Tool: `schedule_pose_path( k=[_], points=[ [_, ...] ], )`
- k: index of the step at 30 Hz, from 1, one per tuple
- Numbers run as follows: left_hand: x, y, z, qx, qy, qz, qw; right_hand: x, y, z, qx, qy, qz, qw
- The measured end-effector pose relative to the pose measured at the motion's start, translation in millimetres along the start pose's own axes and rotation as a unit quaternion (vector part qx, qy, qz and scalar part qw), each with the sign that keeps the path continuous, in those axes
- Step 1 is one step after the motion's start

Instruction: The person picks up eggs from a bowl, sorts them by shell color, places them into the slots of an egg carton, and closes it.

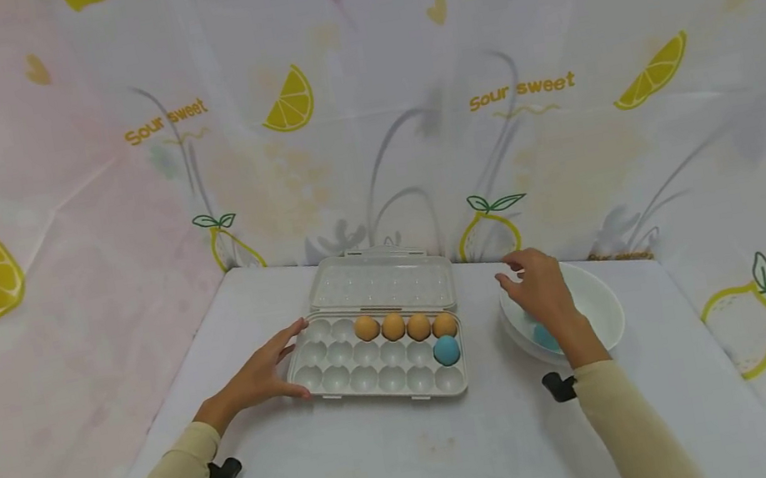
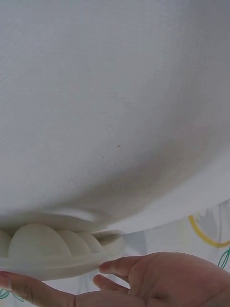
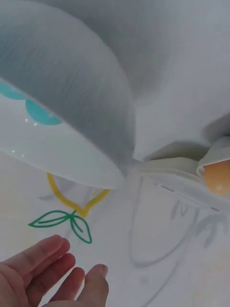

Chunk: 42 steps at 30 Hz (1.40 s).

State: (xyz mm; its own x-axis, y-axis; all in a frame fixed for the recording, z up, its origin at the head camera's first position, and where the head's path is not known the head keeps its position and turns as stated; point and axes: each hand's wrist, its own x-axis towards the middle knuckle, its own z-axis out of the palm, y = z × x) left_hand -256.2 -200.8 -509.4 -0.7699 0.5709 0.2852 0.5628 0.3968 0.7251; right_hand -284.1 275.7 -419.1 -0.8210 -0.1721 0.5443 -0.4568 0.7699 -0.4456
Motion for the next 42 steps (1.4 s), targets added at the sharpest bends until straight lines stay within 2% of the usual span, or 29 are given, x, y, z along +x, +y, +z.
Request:
schedule_pose_path(
  k=[5, 9, 14, 18, 22, 29, 34, 42],
  points=[
    [-0.2, -18.2, 1.5, 0.009, 0.000, -0.016, 0.9998, 12.6, 10.2, -12.3, -0.021, -0.024, 0.023, 0.9992],
    [-0.2, -21.5, -0.4, 0.011, -0.010, -0.016, 0.9998, 18.1, 18.3, -21.5, -0.044, -0.064, 0.053, 0.9956],
    [0.2, -21.4, -1.2, 0.019, -0.014, -0.021, 0.9995, 23.4, 34.6, -27.8, -0.042, -0.129, 0.098, 0.9858],
    [0.5, -22.9, 0.6, 0.022, -0.013, -0.013, 0.9996, 26.7, 48.1, -31.1, -0.041, -0.175, 0.138, 0.9740],
    [-0.2, -22.9, 4.3, 0.021, -0.015, 0.001, 0.9997, 26.3, 53.5, -34.8, -0.041, -0.222, 0.185, 0.9565],
    [-1.7, -22.8, 7.2, 0.024, -0.013, 0.003, 0.9996, 21.4, 60.7, -34.6, -0.012, -0.307, 0.285, 0.9077],
    [0.4, -24.7, 4.6, 0.028, -0.014, 0.004, 0.9995, 21.6, 72.0, -30.1, 0.012, -0.325, 0.338, 0.8832],
    [1.1, -22.0, -0.3, 0.025, -0.016, -0.004, 0.9995, 22.3, 83.7, -24.8, 0.022, -0.366, 0.388, 0.8455]
  ],
)
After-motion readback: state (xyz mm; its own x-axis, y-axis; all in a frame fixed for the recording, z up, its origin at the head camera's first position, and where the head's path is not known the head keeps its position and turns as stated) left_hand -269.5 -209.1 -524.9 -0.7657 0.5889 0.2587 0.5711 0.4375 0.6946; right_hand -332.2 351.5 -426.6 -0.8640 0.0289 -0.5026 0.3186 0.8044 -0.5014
